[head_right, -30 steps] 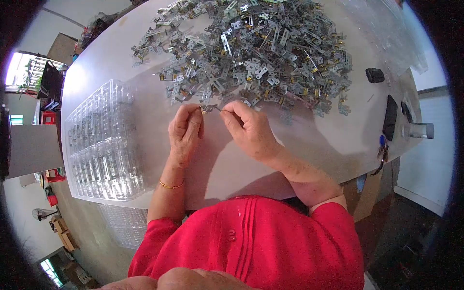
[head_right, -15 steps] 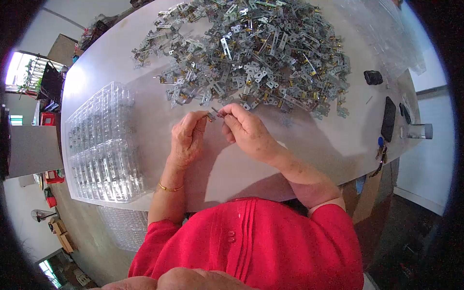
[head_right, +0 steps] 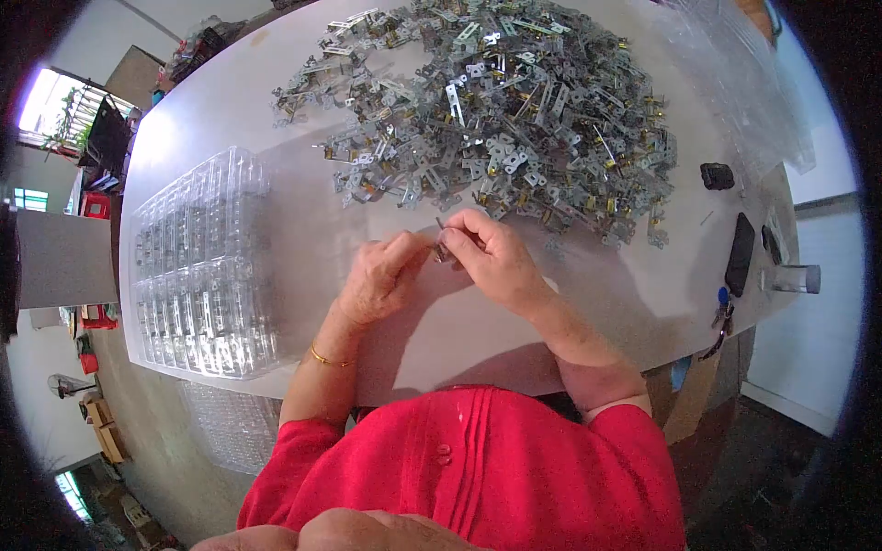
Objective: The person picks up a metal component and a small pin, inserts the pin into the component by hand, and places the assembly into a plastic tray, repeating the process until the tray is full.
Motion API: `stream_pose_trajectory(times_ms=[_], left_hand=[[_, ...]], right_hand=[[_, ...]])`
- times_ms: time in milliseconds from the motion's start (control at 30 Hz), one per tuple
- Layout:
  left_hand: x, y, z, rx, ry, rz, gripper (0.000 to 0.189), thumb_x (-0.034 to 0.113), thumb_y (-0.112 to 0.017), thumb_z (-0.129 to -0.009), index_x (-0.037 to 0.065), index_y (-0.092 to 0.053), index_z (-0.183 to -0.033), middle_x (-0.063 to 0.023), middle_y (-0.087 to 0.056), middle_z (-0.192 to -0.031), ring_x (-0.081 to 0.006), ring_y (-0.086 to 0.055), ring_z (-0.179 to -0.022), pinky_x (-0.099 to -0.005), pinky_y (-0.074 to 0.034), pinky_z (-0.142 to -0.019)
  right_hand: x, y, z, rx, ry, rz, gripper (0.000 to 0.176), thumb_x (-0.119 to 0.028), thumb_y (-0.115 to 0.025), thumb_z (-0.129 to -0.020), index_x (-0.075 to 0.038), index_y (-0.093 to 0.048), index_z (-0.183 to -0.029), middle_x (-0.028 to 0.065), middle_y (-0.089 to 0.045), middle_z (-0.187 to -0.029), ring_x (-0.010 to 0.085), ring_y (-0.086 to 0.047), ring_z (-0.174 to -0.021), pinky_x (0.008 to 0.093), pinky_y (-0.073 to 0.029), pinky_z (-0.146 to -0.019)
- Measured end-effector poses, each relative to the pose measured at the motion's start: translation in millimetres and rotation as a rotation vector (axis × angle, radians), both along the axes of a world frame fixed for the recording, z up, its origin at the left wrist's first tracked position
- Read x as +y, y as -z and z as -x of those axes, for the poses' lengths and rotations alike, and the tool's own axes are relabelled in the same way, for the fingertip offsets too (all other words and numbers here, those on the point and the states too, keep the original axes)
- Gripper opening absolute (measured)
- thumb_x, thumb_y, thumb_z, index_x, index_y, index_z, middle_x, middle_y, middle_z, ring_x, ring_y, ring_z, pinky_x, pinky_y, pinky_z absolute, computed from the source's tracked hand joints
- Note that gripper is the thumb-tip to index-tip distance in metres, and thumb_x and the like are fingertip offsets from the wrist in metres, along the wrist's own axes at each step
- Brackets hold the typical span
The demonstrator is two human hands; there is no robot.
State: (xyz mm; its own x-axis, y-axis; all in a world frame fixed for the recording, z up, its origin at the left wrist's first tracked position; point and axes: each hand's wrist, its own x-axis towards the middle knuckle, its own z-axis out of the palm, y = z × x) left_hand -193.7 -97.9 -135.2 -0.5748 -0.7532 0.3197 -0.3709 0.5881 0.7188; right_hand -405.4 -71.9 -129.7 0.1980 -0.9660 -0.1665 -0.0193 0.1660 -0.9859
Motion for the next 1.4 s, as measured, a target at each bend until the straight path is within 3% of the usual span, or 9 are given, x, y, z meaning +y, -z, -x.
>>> stream_pose_trajectory(times_ms=[67, 367, 567, 667, 767, 967, 1167, 1267, 1400], left_hand=[[2.0, 0.1, 1.1, -0.020, 0.062, -0.035, 0.014, 0.002, -0.059, -0.093, 0.005, -0.065, -0.105, -0.0142, -0.066, -0.081, -0.0374, -0.066, -0.072, -0.0404, -0.052, -0.063], [-3.4, 2.4, -1.5, 0.198, -0.211, -0.497, 0.015, 0.015, -0.058, -0.105, 0.001, -0.063, -0.103, 0.0014, -0.054, -0.069, -0.0076, -0.051, -0.063, -0.0271, -0.043, -0.057], [-3.8, -3.8, -0.9, 0.336, -0.129, -0.853, 0.025, 0.024, -0.056, -0.107, 0.000, -0.065, -0.107, -0.0026, -0.061, -0.076, -0.0114, -0.057, -0.064, -0.0281, -0.047, -0.060], [-0.2, -11.1, 1.6, 0.955, -0.069, -1.292, 0.030, 0.025, -0.057, -0.106, -0.002, -0.064, -0.117, -0.0126, -0.068, -0.093, -0.0193, -0.066, -0.072, -0.0330, -0.053, -0.064], [-20.3, 14.0, -14.6, 1.032, 0.185, -1.135, 0.036, 0.021, -0.058, -0.104, -0.004, -0.061, -0.128, -0.0194, -0.068, -0.117, -0.0289, -0.071, -0.093, -0.0391, -0.058, -0.073], [-7.8, 0.7, 1.3, 0.776, 0.064, -0.721, 0.039, 0.023, -0.057, -0.105, -0.003, -0.058, -0.134, -0.0184, -0.060, -0.139, -0.0312, -0.061, -0.126, -0.0448, -0.054, -0.096], [-15.4, 14.6, -3.5, 0.825, 0.025, -0.744, 0.036, 0.028, -0.056, -0.108, -0.001, -0.064, -0.127, -0.0130, -0.067, -0.129, -0.0192, -0.064, -0.114, -0.0378, -0.052, -0.098], [-15.2, 16.5, -5.4, 0.725, -0.044, -0.712, 0.033, 0.028, -0.055, -0.108, -0.001, -0.065, -0.119, -0.0102, -0.071, -0.110, -0.0172, -0.065, -0.101, -0.0344, -0.053, -0.091], [-4.9, 6.6, -0.2, 0.646, -0.157, -0.824, 0.029, 0.025, -0.052, -0.108, 0.000, -0.065, -0.111, -0.0036, -0.064, -0.087, -0.0124, -0.060, -0.084, -0.0288, -0.050, -0.077]], right_hand=[[1.0, 0.5, -1.2, 0.055, 0.067, 0.087, 0.017, -0.019, -0.058, -0.106, -0.003, -0.062, -0.108, 0.0002, -0.066, -0.093, 0.0093, -0.064, -0.082, 0.0257, -0.053, -0.073], [-3.7, -9.2, -3.3, 0.256, 0.089, 0.670, 0.010, -0.007, -0.067, -0.097, -0.002, -0.063, -0.105, 0.0111, -0.068, -0.104, 0.0224, -0.067, -0.094, 0.0334, -0.054, -0.082], [-0.5, -7.3, -8.0, 0.327, 0.076, 0.713, 0.011, -0.005, -0.069, -0.095, -0.003, -0.064, -0.105, 0.0148, -0.067, -0.102, 0.0277, -0.069, -0.092, 0.0353, -0.054, -0.081], [0.9, -6.1, -4.3, 0.275, 0.127, 0.566, 0.011, -0.008, -0.067, -0.098, -0.002, -0.064, -0.107, 0.0116, -0.069, -0.101, 0.0220, -0.069, -0.090, 0.0334, -0.054, -0.082], [0.7, -1.1, -4.6, -0.151, 0.263, 0.280, 0.015, -0.014, -0.064, -0.103, -0.001, -0.064, -0.110, 0.0071, -0.070, -0.103, 0.0161, -0.069, -0.093, 0.0314, -0.055, -0.084], [-4.3, 3.0, -1.7, -0.436, 0.306, 0.058, 0.020, -0.019, -0.058, -0.107, -0.001, -0.065, -0.113, 0.0040, -0.069, -0.102, 0.0153, -0.068, -0.096, 0.0309, -0.057, -0.088], [1.6, 2.2, -8.7, -0.158, 0.173, 0.101, 0.016, -0.016, -0.060, -0.105, -0.002, -0.065, -0.110, 0.0043, -0.069, -0.102, 0.0119, -0.067, -0.090, 0.0289, -0.056, -0.085], [-1.8, 8.1, -11.3, 0.251, 0.228, 0.615, 0.013, -0.015, -0.062, -0.104, -0.003, -0.065, -0.108, 0.0039, -0.068, -0.095, 0.0080, -0.064, -0.083, 0.0260, -0.054, -0.078], [8.8, 3.7, -13.8, 0.032, 0.129, 0.315, 0.012, -0.014, -0.064, -0.103, -0.003, -0.064, -0.108, 0.0016, -0.064, -0.082, 0.0060, -0.060, -0.073, 0.0260, -0.051, -0.066]])
